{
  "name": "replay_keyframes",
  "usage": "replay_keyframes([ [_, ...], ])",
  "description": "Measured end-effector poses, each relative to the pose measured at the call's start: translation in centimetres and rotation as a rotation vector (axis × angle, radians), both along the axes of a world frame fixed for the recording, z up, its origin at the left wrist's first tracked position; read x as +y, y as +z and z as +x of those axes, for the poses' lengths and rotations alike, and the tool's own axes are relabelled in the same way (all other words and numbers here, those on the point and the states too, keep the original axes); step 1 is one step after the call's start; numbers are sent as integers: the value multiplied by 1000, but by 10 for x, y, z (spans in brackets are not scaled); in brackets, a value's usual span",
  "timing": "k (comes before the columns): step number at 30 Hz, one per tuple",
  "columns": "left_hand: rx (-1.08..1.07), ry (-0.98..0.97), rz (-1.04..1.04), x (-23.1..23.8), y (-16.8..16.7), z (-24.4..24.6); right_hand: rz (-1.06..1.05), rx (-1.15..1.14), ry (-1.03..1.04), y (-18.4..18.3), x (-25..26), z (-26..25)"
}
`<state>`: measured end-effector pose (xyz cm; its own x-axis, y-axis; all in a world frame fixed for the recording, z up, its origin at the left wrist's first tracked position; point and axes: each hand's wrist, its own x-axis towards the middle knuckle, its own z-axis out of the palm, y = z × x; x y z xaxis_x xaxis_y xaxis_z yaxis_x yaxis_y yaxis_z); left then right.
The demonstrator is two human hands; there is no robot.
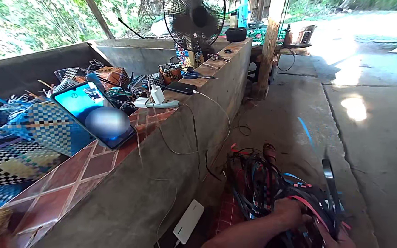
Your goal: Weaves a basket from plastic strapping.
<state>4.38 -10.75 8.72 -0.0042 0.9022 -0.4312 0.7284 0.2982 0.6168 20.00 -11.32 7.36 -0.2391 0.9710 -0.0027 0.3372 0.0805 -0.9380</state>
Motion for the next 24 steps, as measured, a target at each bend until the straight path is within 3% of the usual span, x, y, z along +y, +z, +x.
replay_keyframes([
  [7,-38,34,-49,11,-14,1,-187,-390,-30,-32,3,0],
  [11,-141,41,-83,15,-31,1,-131,-437,-3,-14,-5,-4],
  [19,-243,-198,121,11,-52,-8,10,-390,-8,3,18,-12],
  [21,-225,-120,103,11,-53,-7,147,-464,-21,3,25,-19],
  [24,-233,11,86,10,-52,-6,581,-558,-53,0,27,-28],
])
